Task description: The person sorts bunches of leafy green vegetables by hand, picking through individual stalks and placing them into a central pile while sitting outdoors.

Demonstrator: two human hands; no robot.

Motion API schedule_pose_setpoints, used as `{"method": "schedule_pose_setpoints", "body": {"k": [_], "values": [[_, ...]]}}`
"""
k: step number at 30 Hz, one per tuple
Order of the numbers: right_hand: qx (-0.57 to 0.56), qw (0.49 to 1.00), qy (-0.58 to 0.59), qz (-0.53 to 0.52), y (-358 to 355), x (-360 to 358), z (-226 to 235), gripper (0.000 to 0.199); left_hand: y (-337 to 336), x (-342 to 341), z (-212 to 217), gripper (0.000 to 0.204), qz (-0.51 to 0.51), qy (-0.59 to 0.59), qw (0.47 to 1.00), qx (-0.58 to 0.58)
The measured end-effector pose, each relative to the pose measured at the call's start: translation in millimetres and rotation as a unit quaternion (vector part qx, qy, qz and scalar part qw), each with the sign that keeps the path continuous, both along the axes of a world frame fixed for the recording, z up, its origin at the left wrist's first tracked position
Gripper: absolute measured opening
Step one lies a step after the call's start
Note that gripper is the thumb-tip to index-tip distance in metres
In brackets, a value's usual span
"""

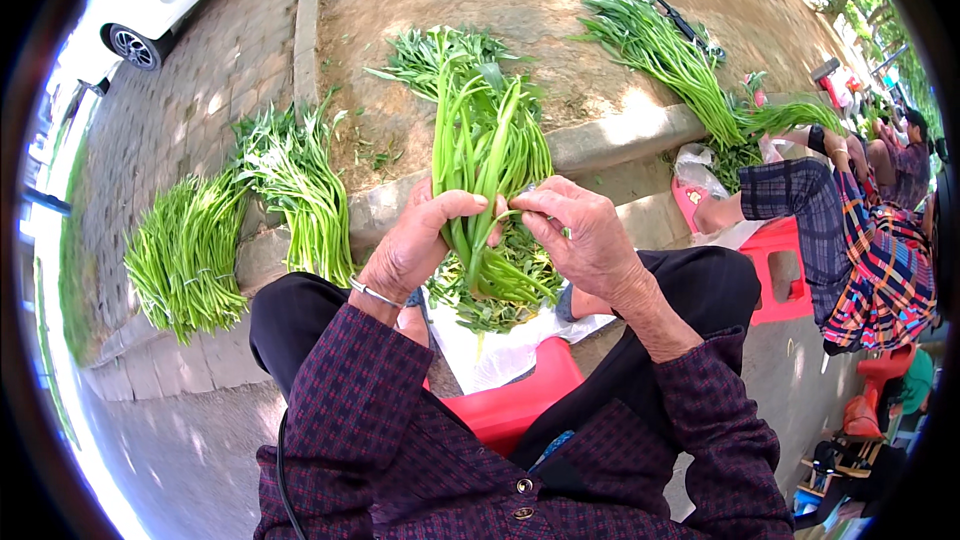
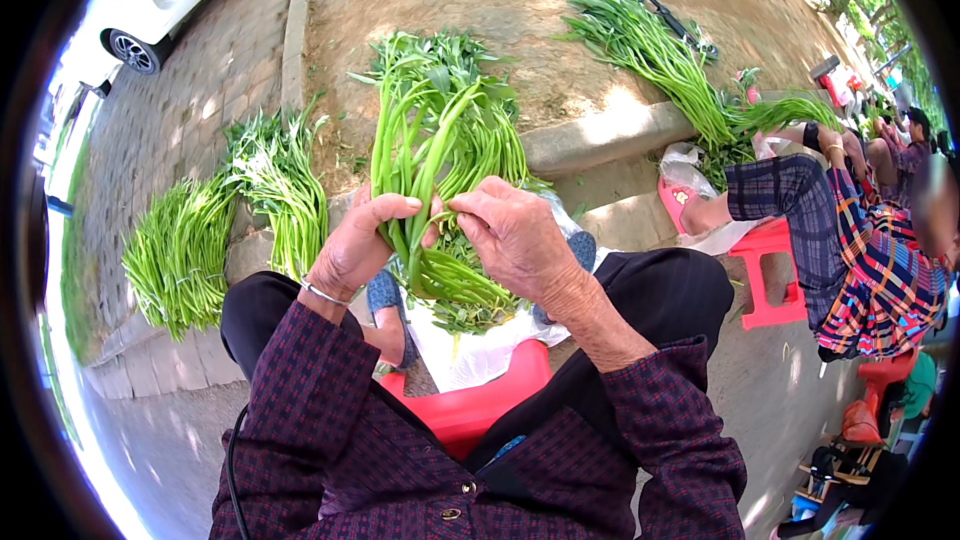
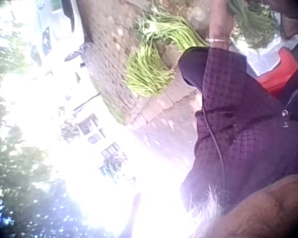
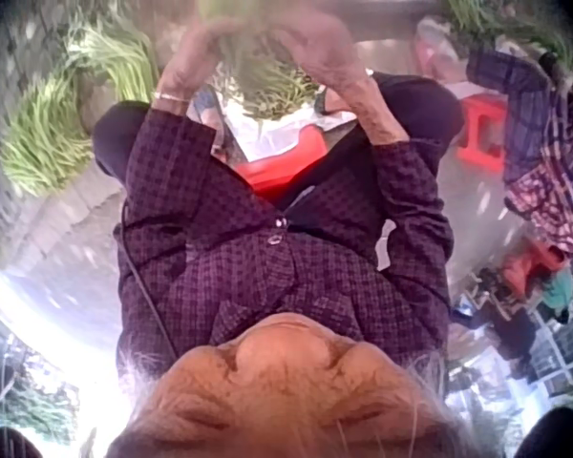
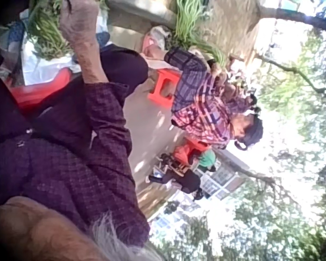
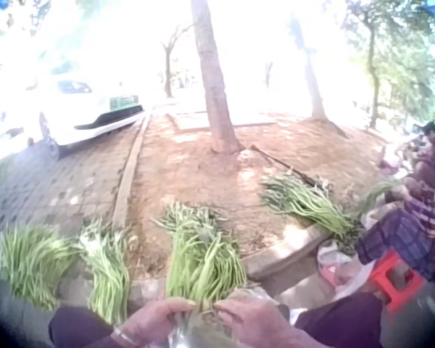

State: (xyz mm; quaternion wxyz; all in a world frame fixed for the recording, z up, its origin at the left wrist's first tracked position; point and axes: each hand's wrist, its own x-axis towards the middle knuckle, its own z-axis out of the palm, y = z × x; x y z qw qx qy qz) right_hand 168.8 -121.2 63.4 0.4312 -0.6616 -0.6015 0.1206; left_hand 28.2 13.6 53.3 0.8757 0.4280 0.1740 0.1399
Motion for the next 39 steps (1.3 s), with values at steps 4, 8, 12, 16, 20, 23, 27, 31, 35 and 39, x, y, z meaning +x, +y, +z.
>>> {"method": "schedule_pose_setpoints", "body": {"k": [4, 8, 12, 16, 20, 23, 27, 31, 35, 39], "values": [[-0.014, 1.0, -0.016, 0.006, -4, -4, 1, 0.012, 2, -1, 3, 0.029, 0.006, -0.028, 0.999, -0.029], [-0.032, 0.998, -0.052, 0.008, -6, -5, 3, 0.009, 6, -5, 2, 0.034, -0.018, -0.022, 0.998, -0.064], [-0.016, 0.998, -0.055, 0.02, -5, -10, 1, 0.009, 5, -7, 1, 0.03, -0.002, -0.006, 0.994, -0.11], [-0.024, 0.998, -0.056, 0.035, -6, -16, 2, 0.01, 7, -8, -1, 0.027, -0.005, 0.0, 0.988, -0.151], [-0.035, 0.996, -0.08, 0.026, -7, -18, 0, 0.009, 6, -9, -2, 0.025, -0.016, -0.003, 0.984, -0.177], [-0.043, 0.994, -0.094, 0.023, -6, -21, 1, 0.009, 5, -10, 0, 0.025, -0.02, 0.0, 0.985, -0.171], [-0.01, 0.995, -0.098, 0.031, -7, -24, -1, 0.008, 6, -14, -5, 0.026, -0.035, -0.021, 0.982, -0.186], [0.005, 0.994, -0.105, 0.022, -8, -26, -4, 0.008, 5, -14, -6, 0.025, -0.044, -0.032, 0.981, -0.187], [0.004, 0.995, -0.095, 0.005, -7, -29, -5, 0.009, 4, -16, -7, 0.026, -0.05, -0.034, 0.983, -0.172], [0.011, 0.998, -0.063, -0.01, -8, -29, -9, 0.009, 2, -16, -9, 0.026, -0.059, -0.034, 0.985, -0.157]]}}
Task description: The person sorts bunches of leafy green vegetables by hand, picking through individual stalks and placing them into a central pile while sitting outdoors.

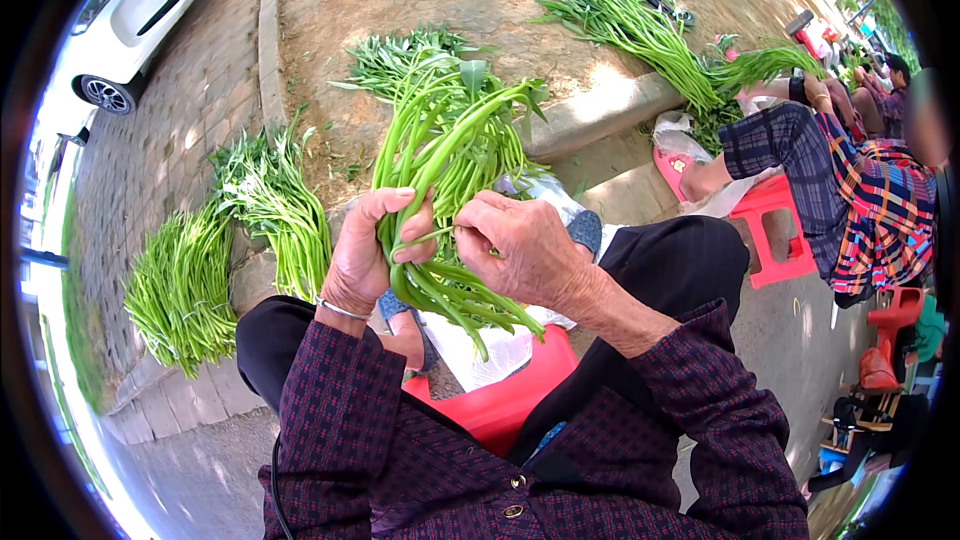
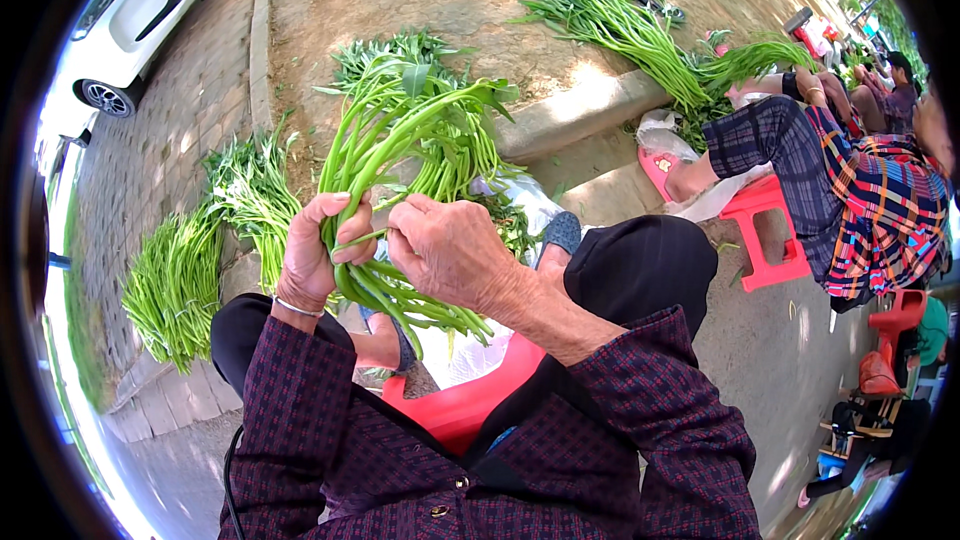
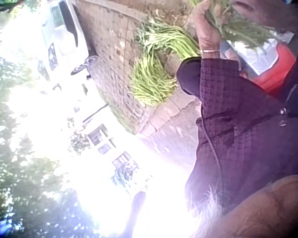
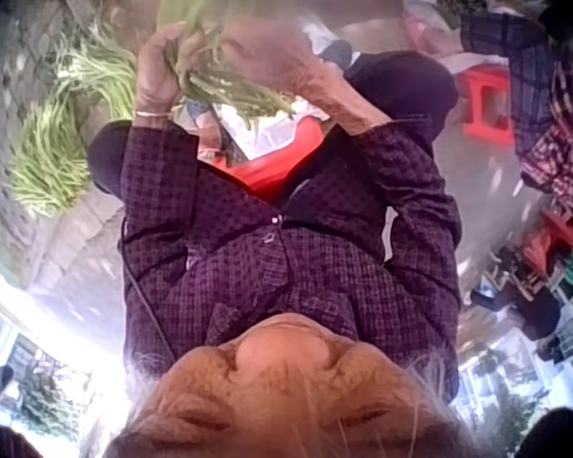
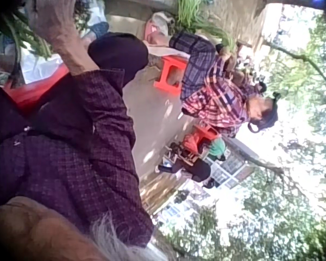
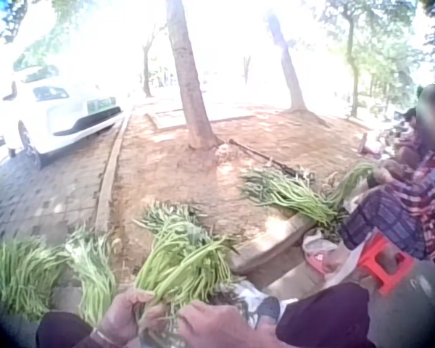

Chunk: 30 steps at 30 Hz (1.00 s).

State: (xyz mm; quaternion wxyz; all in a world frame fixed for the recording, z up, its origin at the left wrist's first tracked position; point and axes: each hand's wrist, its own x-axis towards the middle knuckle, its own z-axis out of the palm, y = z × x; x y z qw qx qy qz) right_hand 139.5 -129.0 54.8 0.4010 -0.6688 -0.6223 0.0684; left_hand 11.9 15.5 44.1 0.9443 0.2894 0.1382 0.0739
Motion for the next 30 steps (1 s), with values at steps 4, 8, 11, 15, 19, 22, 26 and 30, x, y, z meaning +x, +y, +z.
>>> {"method": "schedule_pose_setpoints", "body": {"k": [4, 8, 11, 15, 19, 22, 26, 30], "values": [[0.005, 1.0, 0.019, -0.007, -1, -1, -1, 0.007, -3, 0, 1, 0.027, 0.0, -0.002, 1.0, 0.009], [0.043, 0.999, 0.017, -0.011, 1, -2, -5, 0.01, -4, -2, 0, 0.027, 0.005, 0.0, 1.0, 0.013], [0.032, 0.999, -0.001, -0.013, -1, -2, -5, 0.01, -5, -3, -2, 0.026, 0.006, -0.002, 1.0, 0.011], [0.034, 0.999, -0.014, -0.008, -2, -5, -3, 0.009, -6, -6, -4, 0.026, -0.001, -0.008, 1.0, 0.006], [0.056, 0.996, 0.054, -0.053, -1, -9, -7, 0.013, -10, -5, -3, 0.024, 0.001, -0.007, 1.0, 0.013], [0.003, 0.965, 0.232, -0.12, -2, 5, 0, 0.017, -8, -10, 0, 0.023, 0.002, -0.026, 1.0, -0.007], [-0.009, 0.945, 0.299, -0.136, -7, 39, -7, 0.026, -7, -15, 3, 0.024, 0.002, -0.045, 0.999, 0.003], [0.053, 0.962, 0.132, -0.233, -3, 51, -6, 0.012, -7, -16, 5, 0.024, 0.003, -0.039, 0.999, 0.005]]}}
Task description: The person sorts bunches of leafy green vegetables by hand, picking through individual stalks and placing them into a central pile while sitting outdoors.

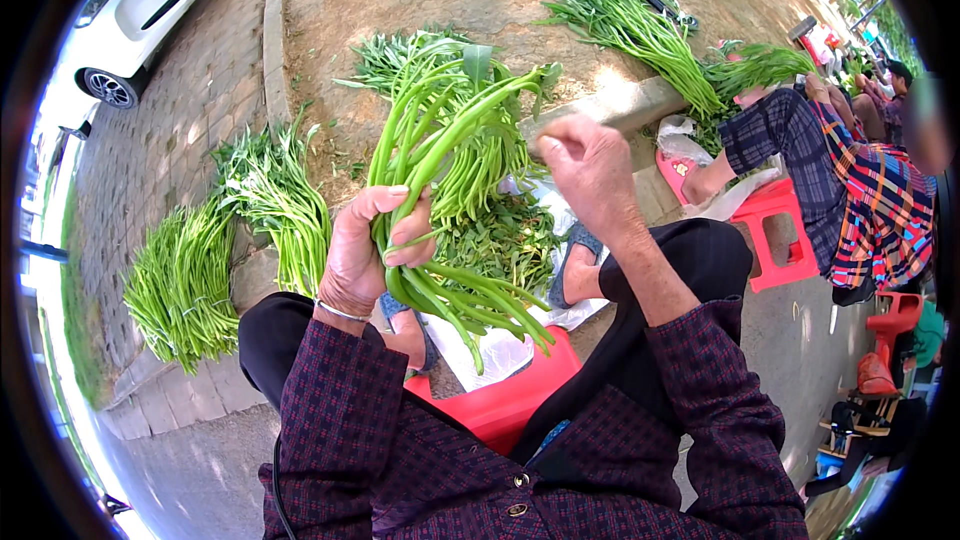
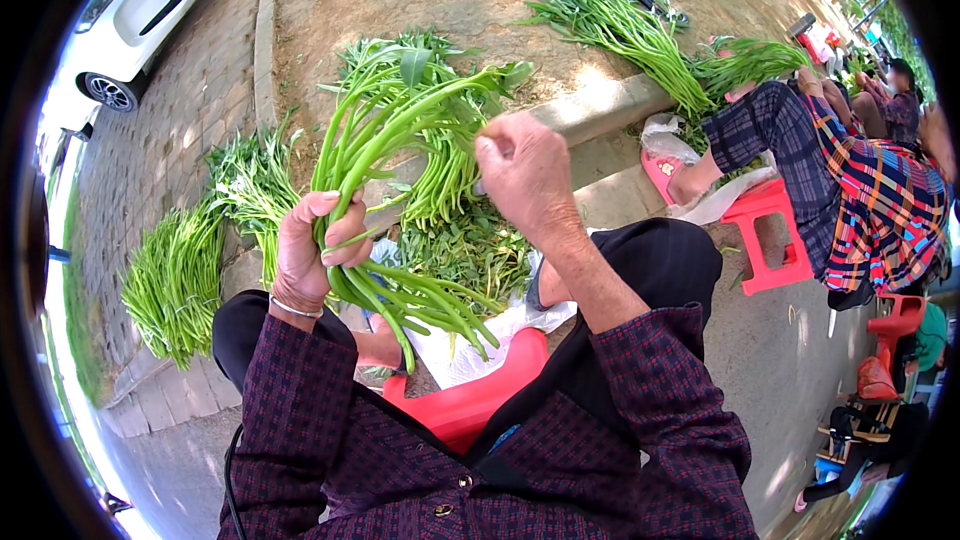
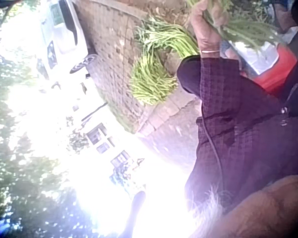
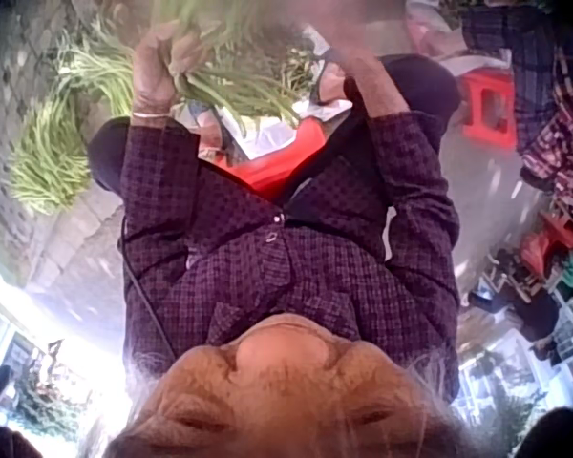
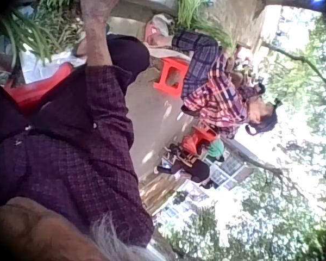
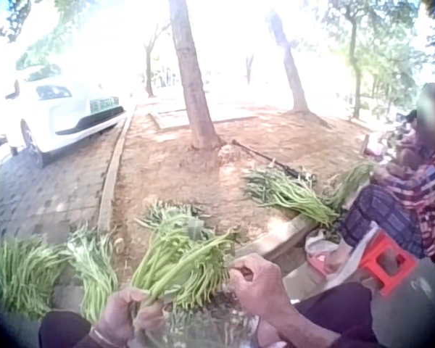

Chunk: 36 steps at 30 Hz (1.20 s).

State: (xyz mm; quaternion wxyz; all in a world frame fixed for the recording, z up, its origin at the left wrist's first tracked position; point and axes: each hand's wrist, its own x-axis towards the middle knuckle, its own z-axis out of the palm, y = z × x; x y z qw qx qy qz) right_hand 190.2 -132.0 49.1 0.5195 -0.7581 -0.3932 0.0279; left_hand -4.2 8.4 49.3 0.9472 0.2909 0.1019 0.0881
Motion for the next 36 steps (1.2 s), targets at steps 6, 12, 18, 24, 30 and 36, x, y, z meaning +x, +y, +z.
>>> {"method": "schedule_pose_setpoints", "body": {"k": [6, 12, 18, 24, 30, 36], "values": [[0.065, 0.989, -0.132, -0.031, 11, 23, 14, 0.014, 1, -1, 6, 0.024, -0.018, 0.034, 0.999, 0.031], [-0.017, 0.985, -0.173, 0.022, 9, 40, 22, 0.019, 3, 1, 7, 0.024, -0.021, 0.06, 0.997, 0.048], [-0.047, 0.999, -0.008, 0.016, 8, 33, 23, 0.02, 5, 5, 10, 0.025, -0.016, 0.074, 0.995, 0.066], [-0.064, 0.996, 0.042, 0.038, 9, 37, 20, 0.019, 1, 7, 18, 0.024, -0.014, 0.089, 0.992, 0.091], [-0.035, 0.997, 0.043, 0.044, 5, 47, 22, 0.019, 1, 7, 19, 0.024, -0.029, 0.098, 0.99, 0.097], [-0.018, 0.997, -0.021, -0.065, 1, 62, 31, 0.016, 1, 7, 18, 0.022, -0.02, 0.111, 0.989, 0.093]]}}
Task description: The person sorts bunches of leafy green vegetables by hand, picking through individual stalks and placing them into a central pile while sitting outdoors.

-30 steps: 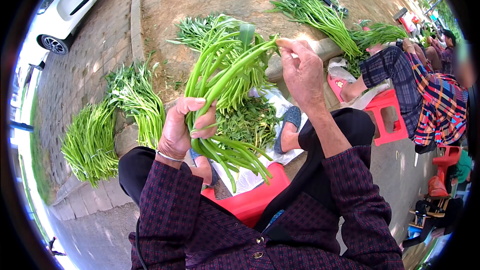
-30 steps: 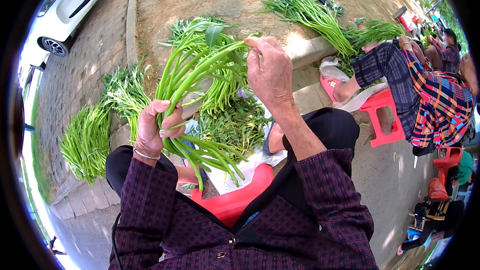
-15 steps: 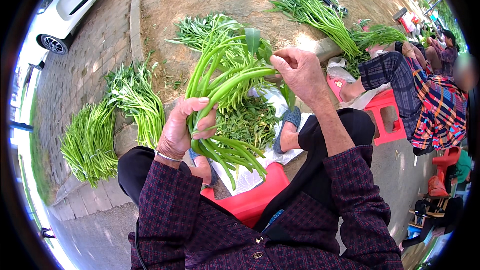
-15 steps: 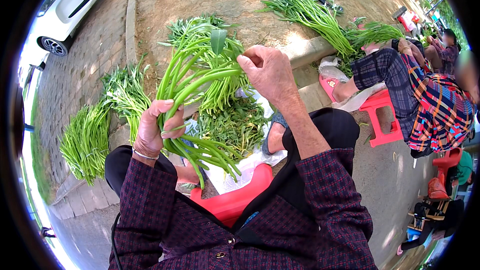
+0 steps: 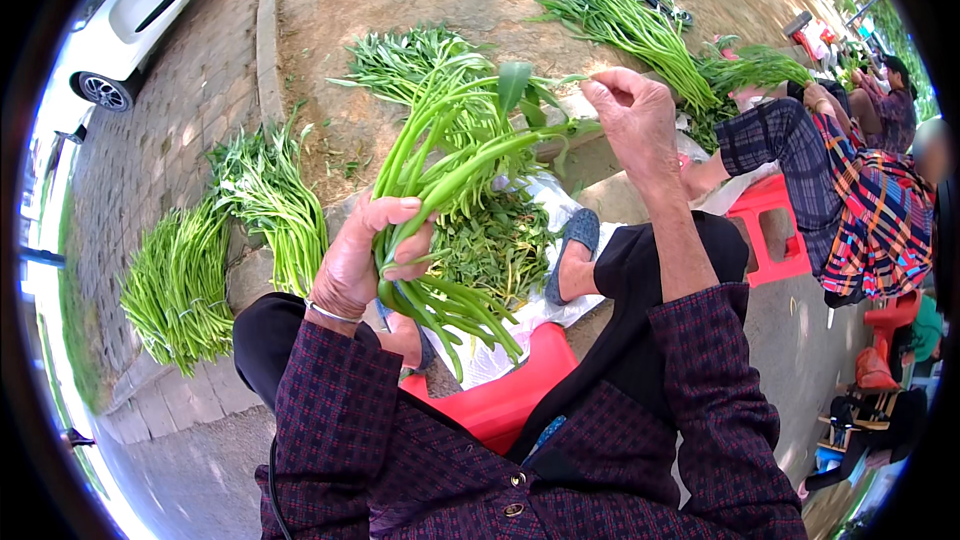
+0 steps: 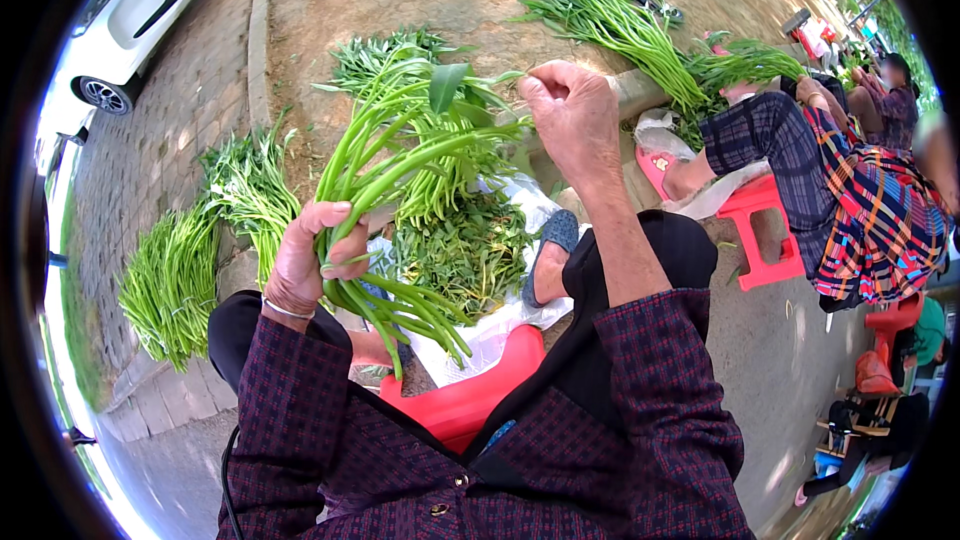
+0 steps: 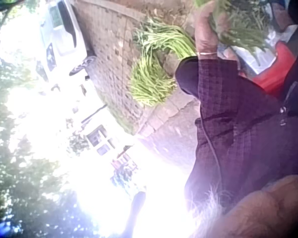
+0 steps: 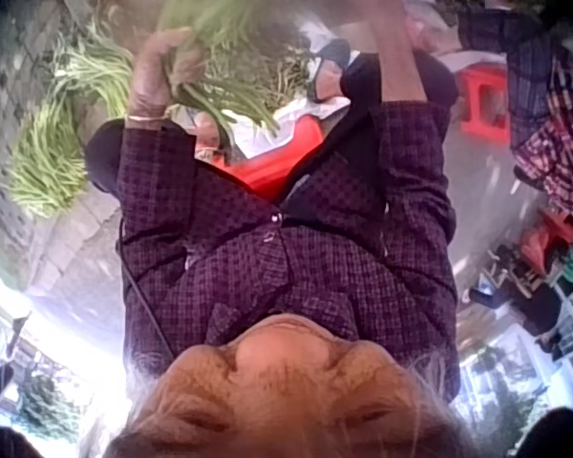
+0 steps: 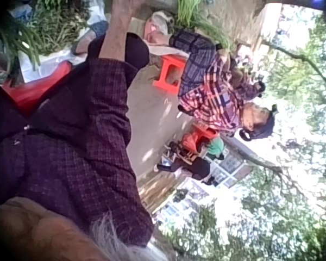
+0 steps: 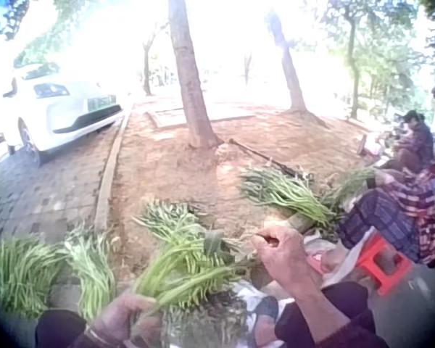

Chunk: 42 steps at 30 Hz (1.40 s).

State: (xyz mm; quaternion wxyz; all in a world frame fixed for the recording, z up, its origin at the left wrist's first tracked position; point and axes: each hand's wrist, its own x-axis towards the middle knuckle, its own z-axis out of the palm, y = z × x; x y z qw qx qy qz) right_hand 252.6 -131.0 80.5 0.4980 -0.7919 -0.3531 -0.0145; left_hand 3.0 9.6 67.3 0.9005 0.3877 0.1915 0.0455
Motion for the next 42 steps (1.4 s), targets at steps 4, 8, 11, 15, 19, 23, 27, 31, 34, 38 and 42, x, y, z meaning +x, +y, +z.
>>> {"method": "schedule_pose_setpoints", "body": {"k": [4, 8, 11, 15, 19, 23, 27, 31, 34, 38, 42], "values": [[0.072, 0.996, -0.023, -0.055, -1, 16, -5, 0.014, 7, -3, -5, 0.024, 0.012, -0.044, 0.997, -0.058], [0.052, 0.996, 0.05, -0.053, -7, 13, -2, 0.017, 14, -8, -6, 0.023, 0.032, -0.105, 0.99, -0.084], [0.064, 0.991, 0.117, -0.02, -10, 17, -6, 0.02, 16, -8, -3, 0.022, 0.051, -0.146, 0.983, -0.103], [0.071, 0.985, 0.158, -0.003, -10, 15, -7, 0.021, 18, -9, 0, 0.019, 0.076, -0.182, 0.973, -0.122], [0.083, 0.976, 0.202, 0.01, -9, 10, -6, 0.019, 21, -8, -2, 0.019, 0.079, -0.204, 0.967, -0.133], [0.075, 0.969, 0.235, 0.025, -4, -1, -2, 0.019, 21, -9, 2, 0.019, 0.108, -0.178, 0.971, -0.12], [0.055, 0.96, 0.257, 0.094, -3, -22, -5, 0.018, 13, 7, -5, 0.024, 0.143, -0.073, 0.987, -0.031], [0.01, 0.942, 0.269, 0.202, 7, -60, -6, 0.017, 11, 17, -18, 0.018, 0.154, -0.07, 0.984, -0.053], [-0.024, 0.92, 0.286, 0.265, 12, -84, -11, 0.017, 8, 22, -25, 0.024, 0.17, -0.046, 0.984, 0.009], [-0.07, 0.907, 0.294, 0.295, 16, -98, -15, 0.018, 5, 26, -28, 0.022, 0.185, -0.017, 0.981, 0.048], [-0.073, 0.914, 0.313, 0.246, 22, -99, -25, 0.025, -1, 32, -39, 0.016, 0.211, 0.012, 0.976, 0.054]]}}
